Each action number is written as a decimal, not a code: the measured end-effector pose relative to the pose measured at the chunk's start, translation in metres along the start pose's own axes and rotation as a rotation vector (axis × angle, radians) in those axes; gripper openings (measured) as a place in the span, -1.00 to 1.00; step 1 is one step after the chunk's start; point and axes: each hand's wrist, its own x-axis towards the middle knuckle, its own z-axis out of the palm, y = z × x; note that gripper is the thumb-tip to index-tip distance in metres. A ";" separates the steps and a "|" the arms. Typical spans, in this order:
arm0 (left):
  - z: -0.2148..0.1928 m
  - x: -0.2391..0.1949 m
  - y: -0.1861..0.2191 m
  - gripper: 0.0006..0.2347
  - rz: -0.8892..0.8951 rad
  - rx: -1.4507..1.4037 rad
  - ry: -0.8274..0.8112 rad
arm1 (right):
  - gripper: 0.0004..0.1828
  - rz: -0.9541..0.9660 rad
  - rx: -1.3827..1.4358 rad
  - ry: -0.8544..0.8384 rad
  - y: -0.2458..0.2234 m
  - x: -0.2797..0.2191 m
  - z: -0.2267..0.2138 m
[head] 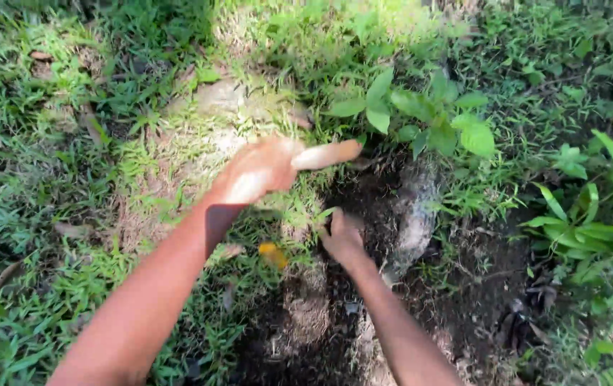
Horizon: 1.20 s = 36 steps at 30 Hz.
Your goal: Digging into soil and clearing tree roots using a wooden stick and pruning shears.
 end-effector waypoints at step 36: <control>0.069 -0.099 -0.033 -0.69 -0.143 0.226 -0.101 | -0.86 0.237 1.350 0.646 0.082 -0.106 -0.154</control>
